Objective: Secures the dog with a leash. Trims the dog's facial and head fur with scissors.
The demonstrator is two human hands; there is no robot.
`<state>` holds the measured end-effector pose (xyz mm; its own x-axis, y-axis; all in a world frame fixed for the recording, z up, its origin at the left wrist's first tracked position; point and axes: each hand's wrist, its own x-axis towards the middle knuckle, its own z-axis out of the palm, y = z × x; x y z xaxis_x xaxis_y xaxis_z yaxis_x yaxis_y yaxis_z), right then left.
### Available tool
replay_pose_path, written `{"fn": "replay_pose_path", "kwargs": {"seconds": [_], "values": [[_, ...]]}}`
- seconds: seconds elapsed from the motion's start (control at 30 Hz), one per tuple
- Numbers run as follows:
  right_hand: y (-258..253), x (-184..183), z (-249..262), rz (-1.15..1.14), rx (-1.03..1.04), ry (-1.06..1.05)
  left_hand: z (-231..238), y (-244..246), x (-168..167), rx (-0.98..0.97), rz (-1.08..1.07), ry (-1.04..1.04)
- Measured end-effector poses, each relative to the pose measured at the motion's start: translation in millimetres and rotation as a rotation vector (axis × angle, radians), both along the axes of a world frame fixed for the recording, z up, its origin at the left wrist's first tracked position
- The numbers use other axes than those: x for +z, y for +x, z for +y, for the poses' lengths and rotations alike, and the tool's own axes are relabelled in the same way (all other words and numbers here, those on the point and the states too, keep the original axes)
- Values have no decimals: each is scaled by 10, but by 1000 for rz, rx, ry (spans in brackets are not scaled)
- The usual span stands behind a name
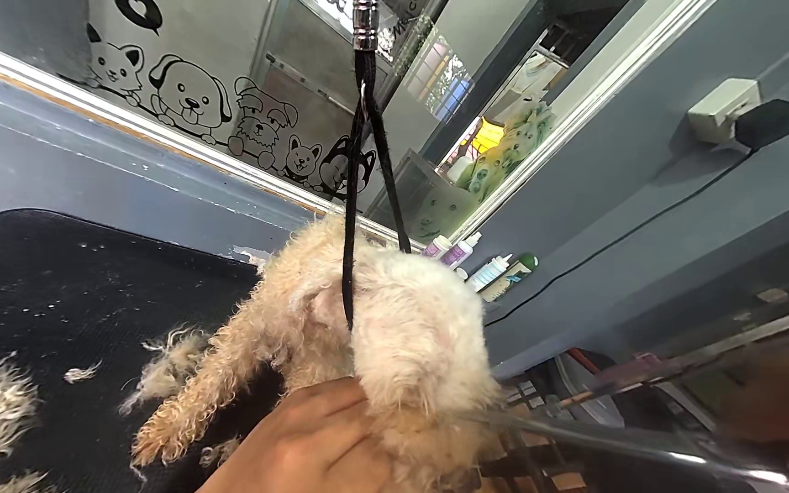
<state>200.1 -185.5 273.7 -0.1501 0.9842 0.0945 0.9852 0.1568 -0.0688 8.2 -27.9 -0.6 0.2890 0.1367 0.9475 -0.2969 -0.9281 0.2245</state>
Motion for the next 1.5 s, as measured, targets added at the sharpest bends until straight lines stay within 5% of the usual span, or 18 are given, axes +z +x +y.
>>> {"fn": "replay_pose_path", "kwargs": {"seconds": [0.13,0.27,0.5,0.73,0.97,1.1,1.3,1.4,1.5], "values": [[-166,119,111,61,-388,-186,-14,-15,12,-14,12,-8],[-47,-100,-38,151,-190,76,-20,-21,9,-3,15,-6],[-118,143,119,-68,29,-177,-21,-7,9,-5,26,3],[-276,145,185,-162,-135,-250,6,3,-17,-22,16,-4],[-253,245,345,-189,-183,-506,43,5,-49,-57,-26,-14],[-365,215,488,-269,-383,-662,45,-7,-47,-55,-31,-25],[-199,207,321,-365,65,-372,53,51,-102,-59,-67,-22],[-302,120,309,-346,8,-279,34,98,-129,-70,-95,-27],[-362,213,506,-361,-298,-558,17,114,-141,-79,-109,-44]]}}
